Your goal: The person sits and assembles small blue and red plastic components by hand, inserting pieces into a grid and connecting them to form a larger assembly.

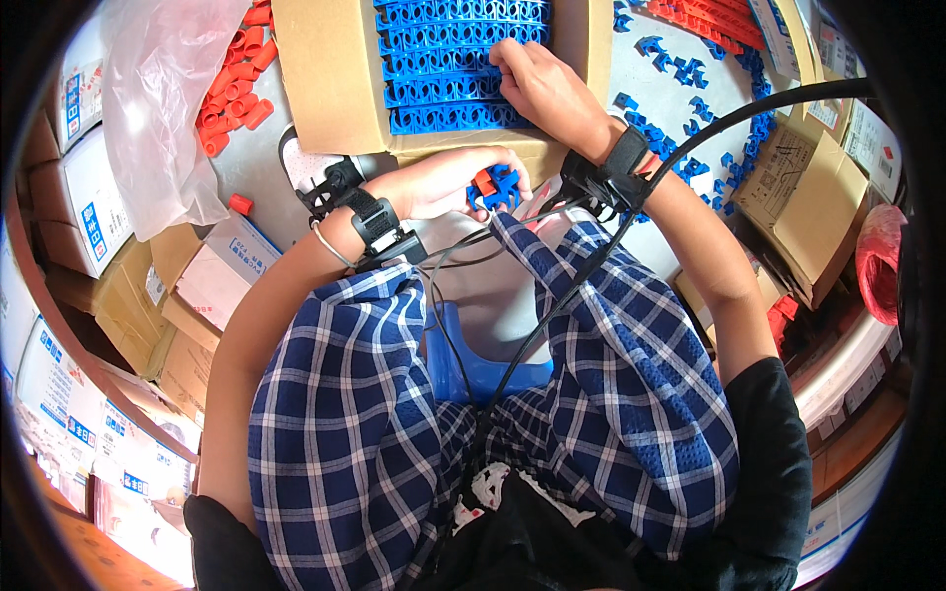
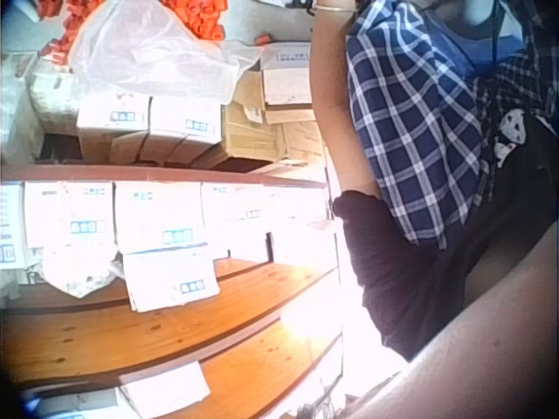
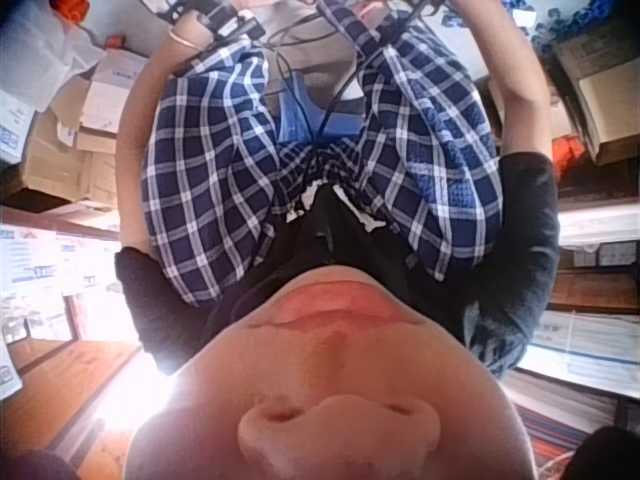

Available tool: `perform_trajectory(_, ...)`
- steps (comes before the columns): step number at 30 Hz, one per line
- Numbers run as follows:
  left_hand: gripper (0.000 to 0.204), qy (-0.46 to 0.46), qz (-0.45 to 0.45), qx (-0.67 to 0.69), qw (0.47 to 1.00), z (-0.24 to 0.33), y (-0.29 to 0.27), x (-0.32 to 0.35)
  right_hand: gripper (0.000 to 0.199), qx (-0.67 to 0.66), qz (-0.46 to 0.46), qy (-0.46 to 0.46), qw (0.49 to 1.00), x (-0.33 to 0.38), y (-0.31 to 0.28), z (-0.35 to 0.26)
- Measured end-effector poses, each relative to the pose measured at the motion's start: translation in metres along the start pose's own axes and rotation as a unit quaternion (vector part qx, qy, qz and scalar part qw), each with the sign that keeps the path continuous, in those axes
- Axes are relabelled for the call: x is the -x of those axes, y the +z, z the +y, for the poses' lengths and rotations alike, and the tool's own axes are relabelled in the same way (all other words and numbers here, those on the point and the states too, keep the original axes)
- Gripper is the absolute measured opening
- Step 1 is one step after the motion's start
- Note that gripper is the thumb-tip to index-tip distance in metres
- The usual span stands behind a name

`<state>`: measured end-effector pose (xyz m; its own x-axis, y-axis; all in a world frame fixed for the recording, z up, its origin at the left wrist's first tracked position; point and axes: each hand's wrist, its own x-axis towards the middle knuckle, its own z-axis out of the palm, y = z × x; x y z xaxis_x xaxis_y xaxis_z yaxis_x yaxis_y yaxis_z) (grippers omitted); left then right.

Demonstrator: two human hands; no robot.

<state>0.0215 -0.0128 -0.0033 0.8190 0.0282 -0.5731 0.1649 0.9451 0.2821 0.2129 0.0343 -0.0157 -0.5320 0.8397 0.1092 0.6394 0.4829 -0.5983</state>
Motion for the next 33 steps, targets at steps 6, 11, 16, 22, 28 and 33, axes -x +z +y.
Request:
perform_trajectory(6, 0.034, 0.000, -0.007, 0.004, 1.000, -0.0013, -0.0006, -0.0023, 0.023, 0.010, -0.007, -0.009, 1.000, 0.0026, 0.0015, 0.0027)
perform_trajectory(11, 0.034, 0.001, -0.005, 0.006, 1.000, -0.0013, -0.0003, -0.0014, 0.021, 0.021, 0.010, -0.034, 0.999, 0.0026, 0.0030, 0.0016)
perform_trajectory(16, 0.034, 0.001, -0.014, 0.007, 1.000, -0.0013, -0.0007, -0.0028, 0.020, 0.011, 0.008, -0.028, 1.000, 0.0035, 0.0038, 0.0033)
perform_trajectory(22, 0.035, 0.003, -0.011, 0.015, 1.000, -0.0005, -0.0008, -0.0012, 0.022, 0.021, 0.006, -0.026, 0.999, 0.0005, 0.0019, 0.0000)
perform_trajectory(28, 0.036, 0.006, -0.009, 0.019, 1.000, -0.0004, 0.0000, -0.0019, 0.023, 0.015, 0.012, -0.013, 1.000, 0.0015, 0.0019, 0.0008)
perform_trajectory(33, 0.036, 0.006, -0.012, 0.014, 1.000, 0.0004, 0.0002, -0.0022, 0.022, 0.027, -0.002, -0.020, 0.999, 0.0025, 0.0017, 0.0037)
